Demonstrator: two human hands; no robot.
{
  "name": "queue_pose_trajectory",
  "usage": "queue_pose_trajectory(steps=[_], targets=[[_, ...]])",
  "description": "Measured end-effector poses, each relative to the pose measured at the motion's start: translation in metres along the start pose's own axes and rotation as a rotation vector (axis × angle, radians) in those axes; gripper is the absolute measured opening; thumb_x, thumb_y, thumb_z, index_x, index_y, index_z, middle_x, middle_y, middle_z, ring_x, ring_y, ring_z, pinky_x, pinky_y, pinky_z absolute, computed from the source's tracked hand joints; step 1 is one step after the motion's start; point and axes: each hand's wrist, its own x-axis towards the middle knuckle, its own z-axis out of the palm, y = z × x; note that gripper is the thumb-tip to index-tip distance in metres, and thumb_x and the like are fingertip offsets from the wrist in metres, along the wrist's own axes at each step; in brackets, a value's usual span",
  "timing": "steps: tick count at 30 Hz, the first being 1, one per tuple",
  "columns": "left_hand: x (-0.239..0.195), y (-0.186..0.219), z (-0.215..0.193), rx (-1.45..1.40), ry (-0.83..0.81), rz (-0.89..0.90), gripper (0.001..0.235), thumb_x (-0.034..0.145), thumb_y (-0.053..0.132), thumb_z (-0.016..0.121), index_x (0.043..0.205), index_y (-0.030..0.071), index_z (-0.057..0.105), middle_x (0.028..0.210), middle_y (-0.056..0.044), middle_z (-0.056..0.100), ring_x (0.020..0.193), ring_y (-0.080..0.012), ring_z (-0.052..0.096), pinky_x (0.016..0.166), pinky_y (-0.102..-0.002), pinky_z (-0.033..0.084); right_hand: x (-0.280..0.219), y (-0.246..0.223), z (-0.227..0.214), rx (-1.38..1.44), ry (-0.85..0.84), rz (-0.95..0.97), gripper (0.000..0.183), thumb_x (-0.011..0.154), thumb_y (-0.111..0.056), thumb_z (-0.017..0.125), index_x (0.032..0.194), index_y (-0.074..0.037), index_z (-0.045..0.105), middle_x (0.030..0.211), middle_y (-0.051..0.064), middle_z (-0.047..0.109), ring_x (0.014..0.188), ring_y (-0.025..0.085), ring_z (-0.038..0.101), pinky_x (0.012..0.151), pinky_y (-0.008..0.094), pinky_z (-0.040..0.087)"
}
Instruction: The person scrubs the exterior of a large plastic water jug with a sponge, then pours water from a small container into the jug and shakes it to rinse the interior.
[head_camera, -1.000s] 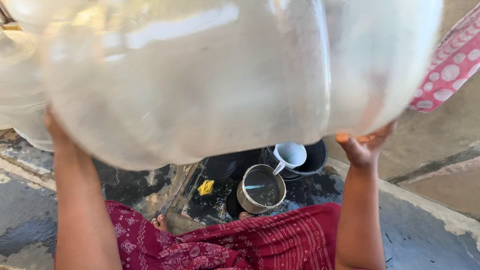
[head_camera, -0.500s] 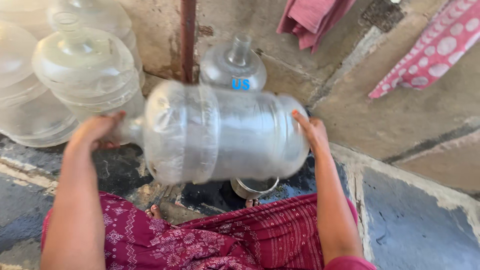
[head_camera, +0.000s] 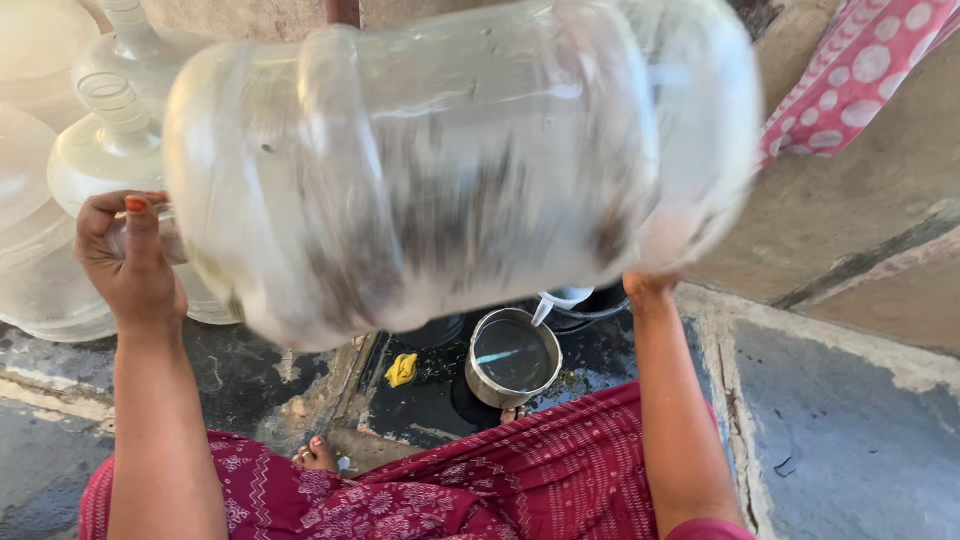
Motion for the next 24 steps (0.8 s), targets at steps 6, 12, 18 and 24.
queue_pose_trajectory(steps=[6,12,18,24], targets=[[0.006,0.0,-0.022,0.606,0.075,-0.759,0.048,0.095,0.056,0.077,0.104,0.012,0.061,0.094,-0.003,0.065,0.078,-0.0132,0.06,0.061,-0.03,0.051,-0.012,0.028,-0.015,-0.063,-0.111,0.156,0.092,0.093,-0.076,0.046,0.15,-0.003,0.049,0.15,0.017,0.053,0.135,0.026,0.051,0.117,0.047,0.037],[0.006,-0.006,-0.016,1.193,-0.346,-1.286,0.088,0.092,0.076,0.058,0.104,-0.009,0.075,0.086,-0.026,0.072,0.063,-0.027,0.057,0.049,-0.038,0.043,-0.018,0.049,0.002,-0.651,-0.269,0.78,0.081,0.075,-0.071,0.074,0.121,-0.005,0.068,0.119,0.008,0.069,0.112,0.022,0.064,0.096,0.038,0.048],[0.011,0.042,-0.01,0.654,-0.138,-0.51,0.043,0.095,0.035,0.081,0.125,0.011,0.063,0.109,-0.005,0.064,0.085,-0.0143,0.064,0.065,-0.032,0.053,-0.028,-0.026,-0.006,-0.342,-0.145,0.174,0.058,0.085,-0.042,0.076,0.124,-0.002,0.062,0.116,0.012,0.065,0.1,0.021,0.06,0.087,0.036,0.048],[0.003,-0.001,-0.011,-0.083,0.0,-0.113,0.03,0.106,0.022,0.076,0.125,0.008,0.057,0.118,-0.004,0.061,0.104,-0.0147,0.064,0.089,-0.032,0.057,-0.029,-0.063,0.001,0.375,-0.189,-0.229,0.068,0.103,-0.048,0.061,0.15,-0.004,0.038,0.15,0.013,0.053,0.145,0.027,0.05,0.127,0.048,0.041]])
